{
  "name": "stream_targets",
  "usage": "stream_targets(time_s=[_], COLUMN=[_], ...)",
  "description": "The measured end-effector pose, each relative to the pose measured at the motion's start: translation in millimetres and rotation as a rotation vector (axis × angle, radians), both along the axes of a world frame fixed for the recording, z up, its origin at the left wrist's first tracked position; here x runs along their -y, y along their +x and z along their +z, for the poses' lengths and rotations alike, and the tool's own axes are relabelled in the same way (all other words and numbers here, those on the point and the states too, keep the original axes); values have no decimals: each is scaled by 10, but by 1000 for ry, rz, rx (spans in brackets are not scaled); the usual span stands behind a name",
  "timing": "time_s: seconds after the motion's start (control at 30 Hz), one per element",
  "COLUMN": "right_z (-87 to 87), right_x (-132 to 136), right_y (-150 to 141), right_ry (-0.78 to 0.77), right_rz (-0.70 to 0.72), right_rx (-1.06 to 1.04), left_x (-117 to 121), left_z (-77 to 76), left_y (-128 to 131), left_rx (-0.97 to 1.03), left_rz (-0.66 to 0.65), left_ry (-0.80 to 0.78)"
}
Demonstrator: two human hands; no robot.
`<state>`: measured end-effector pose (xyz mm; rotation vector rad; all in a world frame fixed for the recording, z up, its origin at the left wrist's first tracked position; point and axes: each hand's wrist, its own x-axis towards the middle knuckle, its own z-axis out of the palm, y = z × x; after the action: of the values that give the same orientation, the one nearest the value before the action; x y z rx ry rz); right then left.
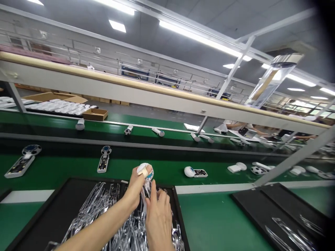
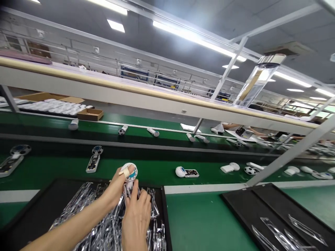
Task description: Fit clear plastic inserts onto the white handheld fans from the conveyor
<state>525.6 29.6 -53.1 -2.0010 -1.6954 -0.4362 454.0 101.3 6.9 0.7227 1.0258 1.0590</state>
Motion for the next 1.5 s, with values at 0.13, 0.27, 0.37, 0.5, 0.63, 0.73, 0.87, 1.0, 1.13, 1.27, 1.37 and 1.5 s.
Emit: stream_targets(time_s=[0.13, 0.27, 0.37, 0.5, 0.63, 0.73, 0.87, 1.0, 1.13, 1.27, 1.37, 1.5], right_z=[-95, -72, 1, 50, 76, 75, -63, -206, -247, -412, -601, -786], right_x=[96, 282, 429, 566, 571, 517, 531, 558, 404, 159, 3, -114], right_y=[-178, -253, -216, -125, -104, -88, -87, -103, 164, 627, 794, 813], right_ry=[49, -118, -171, -65, 50, 77, 170, 78, -226, -335, -356, -373], right_rz=[0, -38, -16, 121, -60, -205, -172, -146, -77, -218, -274, -284], right_rx=[-50, -222, -441, -550, -955, -1243, -1259, -1177, -874, -522, -428, -352], left_x=[123, 187, 291, 488, 668, 832, 1042, 978, 353, -662, -1305, -1670], left_z=[78, 91, 34, -28, 18, -18, -271, -482, -520, -596, -681, -752], left_y=[-115, -236, -324, -412, -372, -274, -238, -339, -363, -306, -354, -396], left_rx=[29, 150, 247, 180, -58, -58, -59, -138, -250, -469, -636, -869], left_rz=[-18, 11, -103, -345, -218, -63, 24, 0, -192, -191, -132, -34], left_ry=[-3, -25, -8, -94, 3, 159, 155, 90, -28, 110, 122, 158])
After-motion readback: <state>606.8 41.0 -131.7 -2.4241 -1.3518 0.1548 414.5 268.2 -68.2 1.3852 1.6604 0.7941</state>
